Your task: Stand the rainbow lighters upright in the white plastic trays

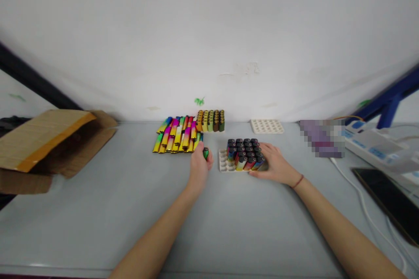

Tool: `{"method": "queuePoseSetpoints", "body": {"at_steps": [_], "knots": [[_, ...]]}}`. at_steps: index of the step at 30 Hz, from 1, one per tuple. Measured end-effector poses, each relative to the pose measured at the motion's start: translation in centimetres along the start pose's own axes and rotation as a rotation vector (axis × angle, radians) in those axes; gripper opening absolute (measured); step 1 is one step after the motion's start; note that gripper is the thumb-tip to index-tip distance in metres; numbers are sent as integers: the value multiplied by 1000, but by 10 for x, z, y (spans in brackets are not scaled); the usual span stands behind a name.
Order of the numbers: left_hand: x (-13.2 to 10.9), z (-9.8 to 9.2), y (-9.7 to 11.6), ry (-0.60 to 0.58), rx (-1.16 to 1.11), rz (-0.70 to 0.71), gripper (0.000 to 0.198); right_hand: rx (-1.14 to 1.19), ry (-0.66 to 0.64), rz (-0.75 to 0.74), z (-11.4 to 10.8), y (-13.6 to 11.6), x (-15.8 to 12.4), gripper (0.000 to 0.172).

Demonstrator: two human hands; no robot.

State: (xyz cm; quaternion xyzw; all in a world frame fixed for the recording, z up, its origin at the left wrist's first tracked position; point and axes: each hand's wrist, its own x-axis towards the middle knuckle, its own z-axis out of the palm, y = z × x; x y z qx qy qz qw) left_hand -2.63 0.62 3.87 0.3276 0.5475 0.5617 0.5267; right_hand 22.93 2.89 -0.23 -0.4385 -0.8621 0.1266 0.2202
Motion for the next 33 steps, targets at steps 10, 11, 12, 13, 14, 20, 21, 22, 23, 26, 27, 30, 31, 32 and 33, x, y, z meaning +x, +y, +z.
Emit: {"method": "queuePoseSetpoints", "body": {"at_steps": [10,11,12,13,14,20,21,22,23,26,27,30,31,32,33], "knots": [[-4,1,1,35,-73,-9,49,8,-3,0,-1,0,0,75],[-4,2,1,32,-87,-10,49,7,-3,0,-1,0,0,75],[-4,2,1,28,-101,-9,48,6,-5,1,-1,0,0,75],[-5,2,2,23,-115,-10,48,5,-8,1,-1,0,0,75],[-5,3,2,18,-127,-14,48,4,-11,1,-1,0,0,75],[-7,3,5,5,-131,-34,54,0,-4,0,1,0,0,75],[-7,3,5,4,-128,-41,54,0,-2,0,1,1,-1,75],[-6,3,5,7,-125,-49,53,1,0,0,1,1,-1,75],[-6,3,6,11,-122,-59,52,2,2,1,1,1,-1,75],[-6,3,7,21,-123,-83,50,7,6,1,1,1,-1,75],[-6,3,7,25,-127,-85,50,8,6,-1,1,1,-1,74],[-6,3,7,28,-139,-77,51,7,6,-4,0,1,-1,74],[-7,3,7,25,-142,-71,53,6,7,-3,0,1,0,74],[-7,3,6,20,-145,-63,54,5,8,-3,0,0,0,74],[-7,2,5,15,-145,-51,56,4,9,-3,1,0,0,74]]}}
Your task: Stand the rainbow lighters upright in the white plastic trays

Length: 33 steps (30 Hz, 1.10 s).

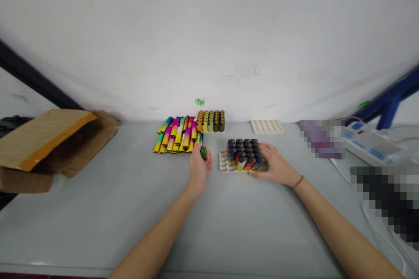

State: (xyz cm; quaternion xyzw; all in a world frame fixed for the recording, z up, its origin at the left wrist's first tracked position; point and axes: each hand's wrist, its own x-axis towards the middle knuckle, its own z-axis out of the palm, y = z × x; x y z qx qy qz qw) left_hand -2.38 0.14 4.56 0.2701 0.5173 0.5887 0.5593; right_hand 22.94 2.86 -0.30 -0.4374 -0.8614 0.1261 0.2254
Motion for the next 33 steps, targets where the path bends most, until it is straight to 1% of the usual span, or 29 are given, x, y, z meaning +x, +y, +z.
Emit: {"method": "queuePoseSetpoints", "body": {"at_steps": [4,6,8,11,14,17,19,23,28,33], "knots": [[3,-2,-4,-21,24,57,60,7,-2,-1,0,-1,0,75],[4,-3,-7,-45,46,114,59,10,-7,1,-1,-1,0,75],[5,-4,-10,-80,76,215,51,11,-12,5,-1,-1,0,75],[3,-5,-15,-134,160,388,31,9,-13,6,-1,0,0,74],[-1,-7,-17,-226,308,509,26,5,-8,4,0,1,0,75],[-3,-9,-14,-340,526,597,29,0,-9,-1,0,1,0,77],[-4,-9,-11,-390,642,652,28,-2,-8,-3,0,1,0,77],[0,-9,-9,-436,747,705,26,0,-4,-7,0,0,1,76],[2,-10,-11,-440,837,720,26,0,-10,-5,0,0,1,78],[2,-12,-9,-450,930,781,25,-6,-6,-10,0,0,1,81]]}}
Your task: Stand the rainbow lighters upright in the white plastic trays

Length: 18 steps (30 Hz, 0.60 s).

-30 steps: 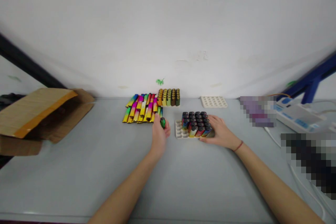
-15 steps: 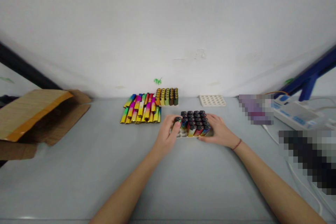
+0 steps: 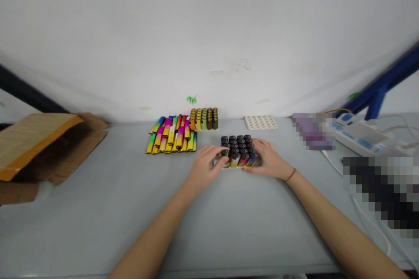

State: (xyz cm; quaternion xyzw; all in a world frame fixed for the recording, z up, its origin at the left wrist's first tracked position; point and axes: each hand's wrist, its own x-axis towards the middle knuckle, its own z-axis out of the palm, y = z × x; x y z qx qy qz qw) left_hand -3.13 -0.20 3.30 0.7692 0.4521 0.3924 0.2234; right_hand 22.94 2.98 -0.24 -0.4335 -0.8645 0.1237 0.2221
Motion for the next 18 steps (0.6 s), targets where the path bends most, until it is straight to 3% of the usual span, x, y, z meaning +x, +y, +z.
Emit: {"method": "queuePoseSetpoints", "body": {"at_steps": [11,18], "knots": [[-1,0,-4,20,19,119,21,1,8,-1,0,-2,1,82],[-2,-2,-9,47,85,77,24,12,-2,8,-1,-2,1,81]]}}
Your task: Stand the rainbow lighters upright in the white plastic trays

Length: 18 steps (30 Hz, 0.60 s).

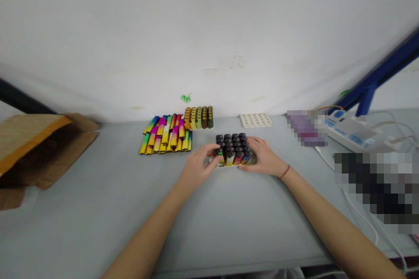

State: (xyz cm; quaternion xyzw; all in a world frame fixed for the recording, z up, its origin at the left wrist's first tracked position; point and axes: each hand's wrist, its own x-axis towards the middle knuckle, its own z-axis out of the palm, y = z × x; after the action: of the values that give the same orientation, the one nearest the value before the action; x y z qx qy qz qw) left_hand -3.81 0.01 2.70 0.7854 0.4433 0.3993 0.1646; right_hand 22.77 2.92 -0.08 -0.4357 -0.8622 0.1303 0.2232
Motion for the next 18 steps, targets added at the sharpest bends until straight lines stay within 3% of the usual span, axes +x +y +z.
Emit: {"method": "queuePoseSetpoints", "body": {"at_steps": [9,18], "knots": [[4,-7,-3,36,66,108,21,-1,1,-18,0,2,-1,80],[4,-8,-1,-6,96,222,23,-11,5,-6,0,0,-1,81]]}}
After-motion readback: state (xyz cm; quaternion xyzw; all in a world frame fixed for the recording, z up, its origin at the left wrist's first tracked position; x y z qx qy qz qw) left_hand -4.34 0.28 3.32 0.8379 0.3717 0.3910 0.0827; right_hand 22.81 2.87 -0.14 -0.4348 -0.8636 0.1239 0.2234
